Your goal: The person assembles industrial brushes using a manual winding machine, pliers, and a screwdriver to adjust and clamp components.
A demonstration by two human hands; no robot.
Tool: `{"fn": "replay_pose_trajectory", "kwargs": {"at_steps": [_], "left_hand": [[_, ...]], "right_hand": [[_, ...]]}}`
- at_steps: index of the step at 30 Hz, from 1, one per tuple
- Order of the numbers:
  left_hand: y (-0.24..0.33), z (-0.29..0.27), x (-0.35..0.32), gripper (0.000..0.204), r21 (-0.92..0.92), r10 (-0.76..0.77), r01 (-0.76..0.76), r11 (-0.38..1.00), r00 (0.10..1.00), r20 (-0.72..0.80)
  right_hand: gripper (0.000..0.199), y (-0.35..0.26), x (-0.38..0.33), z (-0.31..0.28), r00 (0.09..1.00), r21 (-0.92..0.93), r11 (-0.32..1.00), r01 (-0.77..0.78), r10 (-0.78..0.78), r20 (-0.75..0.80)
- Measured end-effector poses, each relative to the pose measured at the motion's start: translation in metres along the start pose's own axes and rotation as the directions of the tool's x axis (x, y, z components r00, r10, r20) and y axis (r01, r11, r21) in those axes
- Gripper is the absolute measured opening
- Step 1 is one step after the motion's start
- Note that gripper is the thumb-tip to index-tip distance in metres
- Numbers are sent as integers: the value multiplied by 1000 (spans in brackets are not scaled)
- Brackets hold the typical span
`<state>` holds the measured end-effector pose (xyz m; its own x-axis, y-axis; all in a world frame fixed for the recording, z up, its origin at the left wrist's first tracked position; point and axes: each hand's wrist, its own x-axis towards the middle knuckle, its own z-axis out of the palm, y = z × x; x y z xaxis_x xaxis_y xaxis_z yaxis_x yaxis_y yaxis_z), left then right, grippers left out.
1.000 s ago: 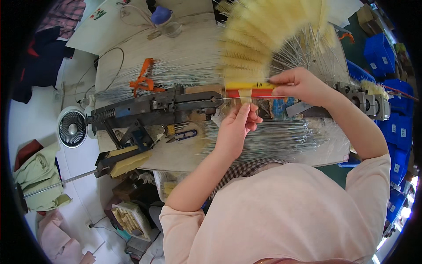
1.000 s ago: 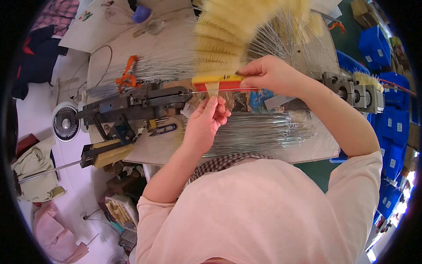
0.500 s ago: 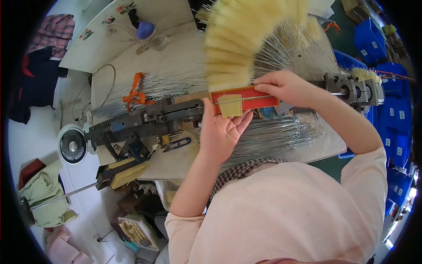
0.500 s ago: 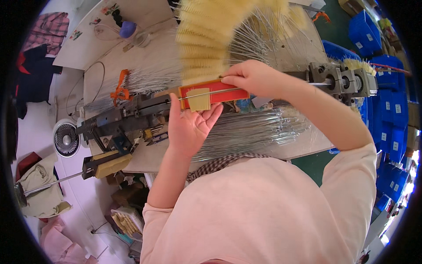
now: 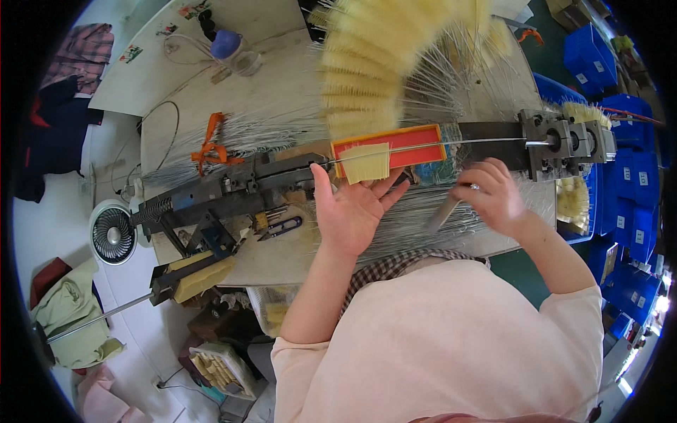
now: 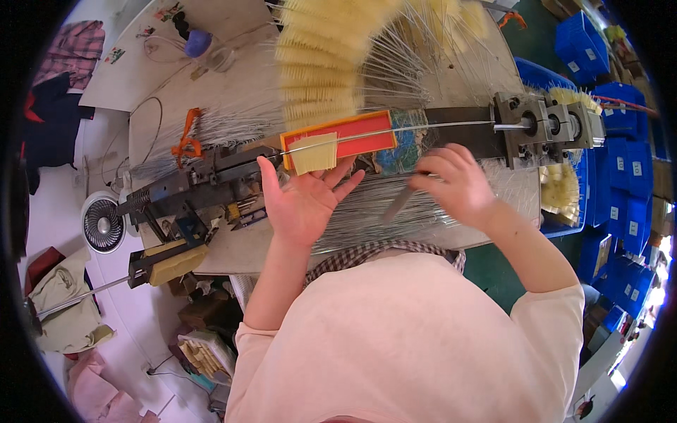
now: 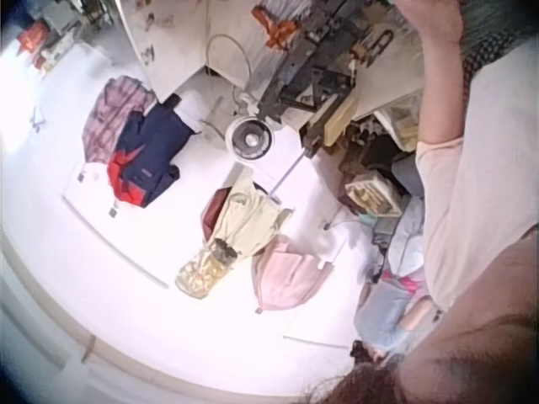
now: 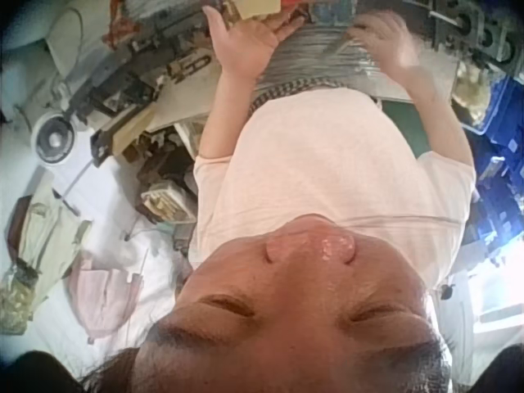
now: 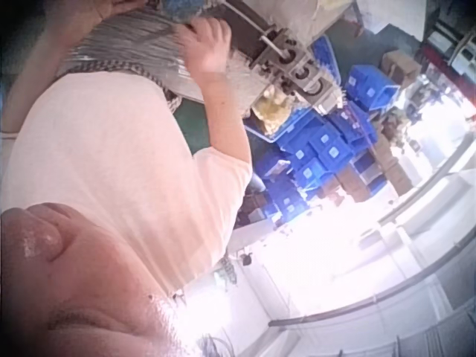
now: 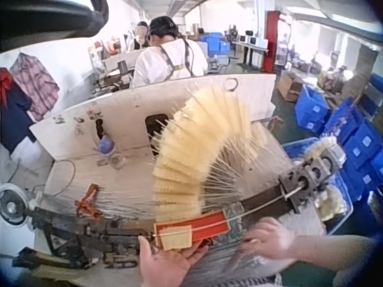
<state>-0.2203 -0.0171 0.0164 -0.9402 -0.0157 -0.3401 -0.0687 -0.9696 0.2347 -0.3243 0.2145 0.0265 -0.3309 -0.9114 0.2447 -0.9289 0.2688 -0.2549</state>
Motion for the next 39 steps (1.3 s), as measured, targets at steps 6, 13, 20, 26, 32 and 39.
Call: {"fn": "replay_pose_trajectory", "kwargs": {"at_steps": [6, 13, 20, 26, 32, 39], "left_hand": [[4, -18, -2, 80, -116, -65, 89, 989, 978, 197], [5, -6, 0, 79, -126, -66, 87, 988, 985, 160], [6, -5, 1, 78, -52, -49, 55, 997, 993, 111], [6, -3, 1, 75, -23, -33, 35, 999, 995, 90], [6, -2, 2, 76, -19, -15, 17, 1000, 995, 94], [2, -5, 1, 77, 9, 25, -26, 1000, 997, 72]], "right_hand": [[34, -44, 76, -10, 988, -52, 988, 143, -146, -55], [21, -25, 102, -21, 984, -116, 993, -21, 0, -178], [20, -3, 97, -32, 1000, -183, 983, 19, -15, 21], [17, -7, 101, -26, 999, -138, 990, 33, -29, 29], [19, 3, 94, -34, 997, -208, 977, 51, -37, 71], [19, -15, 89, -28, 985, -151, 974, 169, -173, -15]]}}
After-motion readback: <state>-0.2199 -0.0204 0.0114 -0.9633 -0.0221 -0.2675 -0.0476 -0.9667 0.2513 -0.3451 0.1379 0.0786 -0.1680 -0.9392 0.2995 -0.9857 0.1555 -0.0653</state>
